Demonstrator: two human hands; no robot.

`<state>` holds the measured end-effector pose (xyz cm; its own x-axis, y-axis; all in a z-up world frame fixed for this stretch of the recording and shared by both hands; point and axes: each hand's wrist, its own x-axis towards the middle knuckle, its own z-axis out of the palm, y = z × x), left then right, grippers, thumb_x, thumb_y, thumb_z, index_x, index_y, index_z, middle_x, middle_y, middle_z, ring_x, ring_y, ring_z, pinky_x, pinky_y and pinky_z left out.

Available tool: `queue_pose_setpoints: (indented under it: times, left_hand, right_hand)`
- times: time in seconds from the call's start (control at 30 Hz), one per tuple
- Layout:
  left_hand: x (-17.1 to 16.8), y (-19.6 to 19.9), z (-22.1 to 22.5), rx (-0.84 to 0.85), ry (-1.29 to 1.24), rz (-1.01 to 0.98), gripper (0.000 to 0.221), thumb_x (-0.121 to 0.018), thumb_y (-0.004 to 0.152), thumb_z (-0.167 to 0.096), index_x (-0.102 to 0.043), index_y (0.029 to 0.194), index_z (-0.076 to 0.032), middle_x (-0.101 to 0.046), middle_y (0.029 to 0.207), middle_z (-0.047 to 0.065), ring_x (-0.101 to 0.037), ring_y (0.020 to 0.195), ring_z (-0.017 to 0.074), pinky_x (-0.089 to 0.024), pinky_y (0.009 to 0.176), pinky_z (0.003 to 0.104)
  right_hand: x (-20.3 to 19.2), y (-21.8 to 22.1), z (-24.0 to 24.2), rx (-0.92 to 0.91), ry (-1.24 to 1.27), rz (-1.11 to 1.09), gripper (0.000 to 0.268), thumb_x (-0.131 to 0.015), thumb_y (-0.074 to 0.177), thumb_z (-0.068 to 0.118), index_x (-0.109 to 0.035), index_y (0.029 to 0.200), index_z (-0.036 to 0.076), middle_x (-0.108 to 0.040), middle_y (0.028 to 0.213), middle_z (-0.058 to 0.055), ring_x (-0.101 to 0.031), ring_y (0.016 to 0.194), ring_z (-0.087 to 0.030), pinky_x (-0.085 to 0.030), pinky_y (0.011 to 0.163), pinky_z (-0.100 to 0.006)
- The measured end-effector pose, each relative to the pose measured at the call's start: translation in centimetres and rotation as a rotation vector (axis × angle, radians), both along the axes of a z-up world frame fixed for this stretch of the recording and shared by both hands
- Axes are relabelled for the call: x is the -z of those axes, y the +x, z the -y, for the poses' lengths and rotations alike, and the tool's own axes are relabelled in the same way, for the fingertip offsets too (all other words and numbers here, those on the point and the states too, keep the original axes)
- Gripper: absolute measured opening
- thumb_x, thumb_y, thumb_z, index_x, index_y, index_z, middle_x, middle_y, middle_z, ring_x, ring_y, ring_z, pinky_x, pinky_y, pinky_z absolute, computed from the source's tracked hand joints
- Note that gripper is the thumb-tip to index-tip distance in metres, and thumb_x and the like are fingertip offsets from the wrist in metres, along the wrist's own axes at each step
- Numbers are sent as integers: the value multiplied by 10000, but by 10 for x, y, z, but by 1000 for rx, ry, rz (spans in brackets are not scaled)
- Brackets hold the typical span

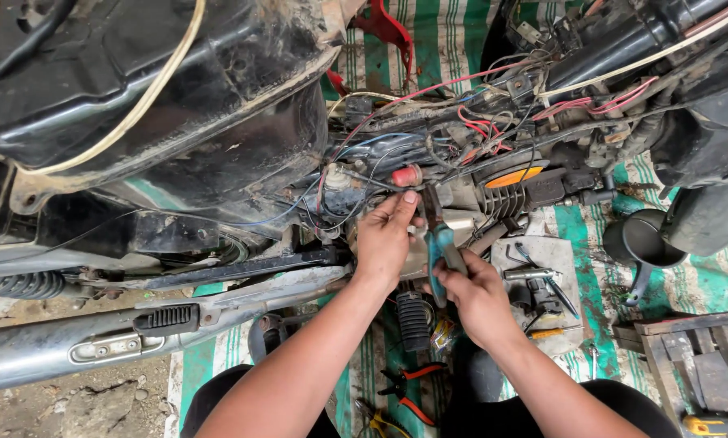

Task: Repairing the electrical wiring and engine components of a motorcycle using pliers and a screwdriver

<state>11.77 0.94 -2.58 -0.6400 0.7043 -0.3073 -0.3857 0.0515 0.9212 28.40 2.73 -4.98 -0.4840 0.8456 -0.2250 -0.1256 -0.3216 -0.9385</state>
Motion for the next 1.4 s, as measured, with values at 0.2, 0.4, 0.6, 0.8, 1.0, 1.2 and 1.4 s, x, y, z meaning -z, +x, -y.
queue_pose_setpoints:
  times: [0.2,0.4,0.6,0.8,1.0,1.2,1.4]
  left_hand:
    - [4,-1,-2,79,86,156,278,-707,1096,-274,-793,1295,-100,-814,956,69,-761,894,131,-517,609,253]
    - [29,4,-5,132,242,162,453,-709,1128,-298,-692,1489,-25,-811,1010,180,-799,959,202,-589,652,204]
    - [25,-2,-3,166,232,37,437,-695,1133,-290,-693,1474,-16,-794,1011,145,-799,928,191,-553,651,198]
    - [45,-3,-15,116,233,-45,348,-704,1134,-304,-749,1372,-53,-789,954,131,-811,871,195,-555,643,216]
    - [22,2,-12,33,140,-80,299,-685,1145,-312,-818,1258,-69,-817,831,130,-791,783,161,-525,628,202]
    - [29,4,-14,-11,160,-97,274,-726,1122,-294,-837,1255,-83,-808,777,126,-758,741,130,-523,619,187]
    - [46,9,-26,-37,246,-47,271,-798,1072,-212,-827,1293,-58,-834,865,174,-787,741,160,-534,608,185]
  right_hand:
    - [-36,22,-12,3,-189,353,232,-642,991,-27,-745,1195,-65,-829,1148,-245,-774,1064,-330,-676,941,-479]
    - [-3,28,-50,9,138,213,60,-710,903,-10,-751,934,-40,-685,680,-183,-671,647,-220,-553,556,-322]
    - [-13,35,-58,-52,130,158,57,-700,908,-51,-729,942,-87,-626,718,-208,-692,630,-285,-673,597,-440]
    - [-20,32,-51,-58,113,94,41,-702,873,-62,-714,913,-63,-611,701,-182,-717,608,-276,-673,564,-408]
    - [-22,35,-49,-52,95,55,62,-706,874,-75,-710,932,-96,-588,737,-178,-699,632,-269,-700,590,-447]
    - [-23,26,-51,-39,64,15,85,-679,857,-87,-705,936,-101,-561,721,-146,-660,608,-267,-671,498,-439]
    - [-34,19,-53,-4,-38,-99,115,-712,821,-45,-687,922,-94,-541,703,-166,-615,590,-325,-591,455,-485]
